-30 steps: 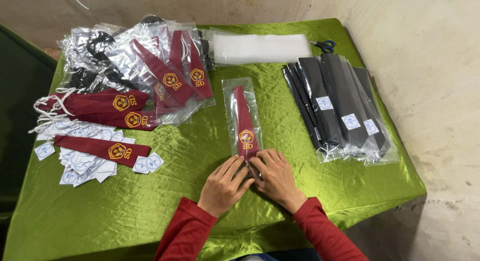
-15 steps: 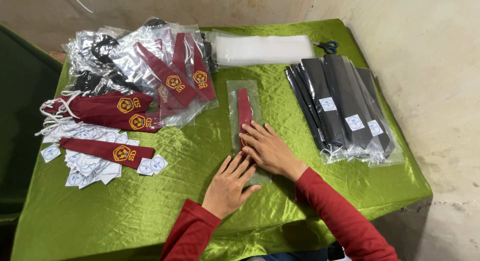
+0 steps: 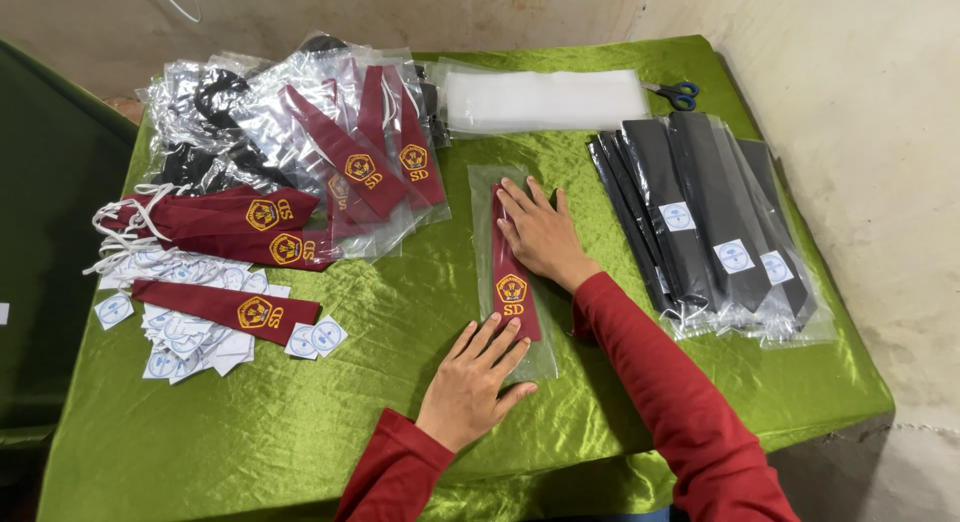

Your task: The person folds maroon neckties with a gold emblem and places them into clear plastic bags. The person repeats this process for multiple ties, arranging the packaged ties on the table.

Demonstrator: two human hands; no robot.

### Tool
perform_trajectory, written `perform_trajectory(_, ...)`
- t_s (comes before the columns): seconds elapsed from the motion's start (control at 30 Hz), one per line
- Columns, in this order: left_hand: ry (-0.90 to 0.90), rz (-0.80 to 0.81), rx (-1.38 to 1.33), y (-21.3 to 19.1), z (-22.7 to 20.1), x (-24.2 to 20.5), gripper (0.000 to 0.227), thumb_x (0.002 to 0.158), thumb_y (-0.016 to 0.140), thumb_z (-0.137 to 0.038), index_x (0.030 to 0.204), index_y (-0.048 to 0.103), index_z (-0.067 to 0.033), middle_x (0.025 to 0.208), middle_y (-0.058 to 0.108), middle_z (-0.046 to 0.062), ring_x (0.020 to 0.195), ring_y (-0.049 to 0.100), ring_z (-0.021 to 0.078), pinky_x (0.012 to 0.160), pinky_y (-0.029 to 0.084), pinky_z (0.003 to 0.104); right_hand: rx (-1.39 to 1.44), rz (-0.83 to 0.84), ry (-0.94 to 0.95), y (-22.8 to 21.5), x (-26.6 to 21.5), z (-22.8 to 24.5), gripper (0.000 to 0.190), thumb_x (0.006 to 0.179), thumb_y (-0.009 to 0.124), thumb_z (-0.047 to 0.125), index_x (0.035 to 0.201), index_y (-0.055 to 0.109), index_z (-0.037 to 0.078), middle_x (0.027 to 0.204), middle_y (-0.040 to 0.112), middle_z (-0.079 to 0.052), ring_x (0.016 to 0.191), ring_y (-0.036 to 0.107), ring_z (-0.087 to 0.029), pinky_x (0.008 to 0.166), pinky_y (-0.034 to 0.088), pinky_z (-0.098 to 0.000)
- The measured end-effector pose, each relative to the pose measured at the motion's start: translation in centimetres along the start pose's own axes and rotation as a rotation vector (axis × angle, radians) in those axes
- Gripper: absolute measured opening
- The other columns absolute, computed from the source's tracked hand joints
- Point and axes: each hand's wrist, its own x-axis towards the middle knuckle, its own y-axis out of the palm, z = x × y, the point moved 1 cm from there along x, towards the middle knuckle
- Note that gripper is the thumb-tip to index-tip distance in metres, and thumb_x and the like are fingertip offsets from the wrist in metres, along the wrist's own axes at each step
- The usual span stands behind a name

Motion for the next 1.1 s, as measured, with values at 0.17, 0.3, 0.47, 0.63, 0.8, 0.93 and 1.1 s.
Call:
perform_trajectory(0.17, -0.001, -0.006, 0.005, -0.2, 0.0, 0.0, 0.056, 0.103, 0.051, -0.051, 0.141, 0.059, -0.0096, 0.150, 0.054, 0.015, 0.141, 0.045, 0.0351, 0.116, 0.036, 0.051, 0.024, -0.025, 0.059, 0.9, 1.3, -0.6, 0.061, 0.109, 0.027, 0.042, 0.161, 0.027, 0.010, 0.169, 0.024, -0.007, 0.156, 0.015, -0.035, 0.121, 0.009, -0.0670)
perform_trajectory(0.3, 0.001, -0.023, -0.046, -0.3, 0.1, 0.2, 0.059, 0.103, 0.048, -0.054, 0.144, 0.056, -0.0118, 0.151, 0.050, 0.016, 0.141, 0.044, 0.0367, 0.112, 0.039, 0.054, 0.237, -0.301, 0.051, 1.4, 0.4, -1.5, 0.059, 0.111, 0.032, 0.042, 0.160, 0.030, 0.010, 0.168, 0.025, -0.018, 0.154, 0.024, -0.040, 0.124, 0.018, -0.0585)
perform_trajectory(0.47, -0.204, -0.146, -0.219, -0.8, 2.5, 2.0, 0.067, 0.101, 0.045, -0.057, 0.145, 0.053, -0.0067, 0.146, 0.047, 0.027, 0.137, 0.047, 0.0420, 0.110, 0.042, 0.057, 0.280, -0.447, 0.111, 2.3, -2.2, -2.4, 0.048, 0.105, 0.054, 0.030, 0.145, 0.053, 0.003, 0.146, 0.051, -0.020, 0.142, 0.043, -0.039, 0.118, 0.035, -0.0547)
perform_trajectory(0.63, -0.461, -0.175, -0.170, 0.0, 7.5, 6.7, 0.057, 0.101, 0.058, -0.044, 0.142, 0.056, -0.0042, 0.131, 0.058, 0.023, 0.128, 0.055, 0.0419, 0.101, 0.050, 0.055, 0.272, -0.468, 0.012, 1.0, -6.1, -0.7, 0.044, 0.099, 0.067, 0.030, 0.136, 0.064, 0.006, 0.136, 0.058, -0.019, 0.138, 0.050, -0.039, 0.118, 0.038, -0.0518)
perform_trajectory(0.8, -0.529, -0.145, -0.008, 3.3, 8.8, 9.7, 0.051, 0.101, 0.061, -0.036, 0.142, 0.055, -0.0065, 0.147, 0.046, 0.018, 0.147, 0.034, 0.0385, 0.119, 0.029, 0.054, 0.380, -0.110, -0.122, -1.1, -9.4, 0.6, 0.095, 0.072, 0.085, 0.064, 0.150, 0.051, 0.023, 0.160, 0.036, -0.018, 0.151, 0.029, -0.045, 0.122, 0.023, -0.0640)
perform_trajectory(0.93, -0.471, -0.130, 0.127, 3.4, 8.3, 9.5, 0.050, 0.102, 0.058, -0.037, 0.140, 0.055, -0.0059, 0.149, 0.044, 0.019, 0.147, 0.034, 0.0387, 0.120, 0.028, 0.055, 0.358, -0.041, -0.145, -1.9, -10.9, 1.5, 0.116, 0.055, 0.090, 0.072, 0.152, 0.047, 0.024, 0.161, 0.035, -0.017, 0.152, 0.028, -0.042, 0.125, 0.019, -0.0624)
perform_trajectory(1.1, -0.474, -0.094, 0.107, 3.0, 8.0, 9.5, 0.060, 0.108, 0.039, -0.052, 0.142, 0.054, -0.0052, 0.151, 0.042, 0.020, 0.149, 0.031, 0.0397, 0.120, 0.025, 0.055, 0.288, -0.004, -0.182, -2.1, -11.2, 1.5, 0.105, 0.062, 0.088, 0.069, 0.148, 0.050, 0.021, 0.160, 0.038, -0.016, 0.152, 0.029, -0.040, 0.125, 0.019, -0.0597)
